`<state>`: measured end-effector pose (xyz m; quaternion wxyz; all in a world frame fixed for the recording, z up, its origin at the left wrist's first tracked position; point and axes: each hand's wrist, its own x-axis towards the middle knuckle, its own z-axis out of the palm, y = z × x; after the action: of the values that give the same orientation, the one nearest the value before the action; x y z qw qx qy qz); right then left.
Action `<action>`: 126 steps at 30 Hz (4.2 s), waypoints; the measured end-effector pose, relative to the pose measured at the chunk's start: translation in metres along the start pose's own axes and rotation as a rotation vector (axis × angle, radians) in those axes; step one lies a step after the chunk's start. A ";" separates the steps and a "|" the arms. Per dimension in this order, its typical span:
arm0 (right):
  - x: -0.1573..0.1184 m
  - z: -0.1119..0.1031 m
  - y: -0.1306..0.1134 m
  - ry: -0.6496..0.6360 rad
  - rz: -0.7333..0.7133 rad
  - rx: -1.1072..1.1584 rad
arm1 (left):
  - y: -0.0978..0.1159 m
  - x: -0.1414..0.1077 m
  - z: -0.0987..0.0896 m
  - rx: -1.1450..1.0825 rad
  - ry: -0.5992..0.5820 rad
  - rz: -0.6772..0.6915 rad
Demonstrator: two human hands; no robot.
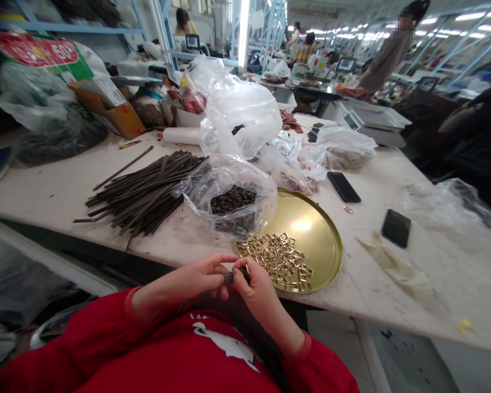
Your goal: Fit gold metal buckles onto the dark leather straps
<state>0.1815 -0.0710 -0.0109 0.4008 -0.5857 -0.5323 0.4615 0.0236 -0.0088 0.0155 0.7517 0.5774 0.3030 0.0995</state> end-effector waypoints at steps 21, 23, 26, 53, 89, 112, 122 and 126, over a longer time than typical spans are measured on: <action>-0.020 0.005 0.012 0.089 -0.236 -0.451 | -0.015 -0.010 0.010 0.491 0.026 -0.091; -0.020 0.007 0.014 0.117 -0.250 -0.486 | -0.014 -0.011 0.007 0.486 -0.024 -0.096; -0.019 0.010 0.014 0.128 -0.284 -0.531 | -0.014 -0.012 0.004 0.449 -0.032 -0.088; -0.024 -0.007 -0.001 -0.181 0.167 0.295 | 0.000 -0.027 0.004 0.883 -0.001 0.094; 0.105 -0.051 0.053 0.136 -0.456 -1.014 | -0.019 0.039 -0.073 1.502 0.555 0.410; 0.096 0.044 0.026 0.076 -0.829 -1.273 | 0.065 -0.002 -0.261 1.147 1.147 -0.364; 0.065 0.048 -0.002 -0.017 -0.663 -1.233 | 0.107 -0.014 -0.228 1.189 1.220 0.029; 0.067 0.037 -0.023 -0.006 -0.592 -1.160 | 0.137 -0.017 -0.188 1.211 1.095 0.266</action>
<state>0.1408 -0.0031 -0.0056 0.1281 -0.5345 -0.8349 -0.0293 -0.0694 0.1775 0.1199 0.0382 0.7832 0.5567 0.2742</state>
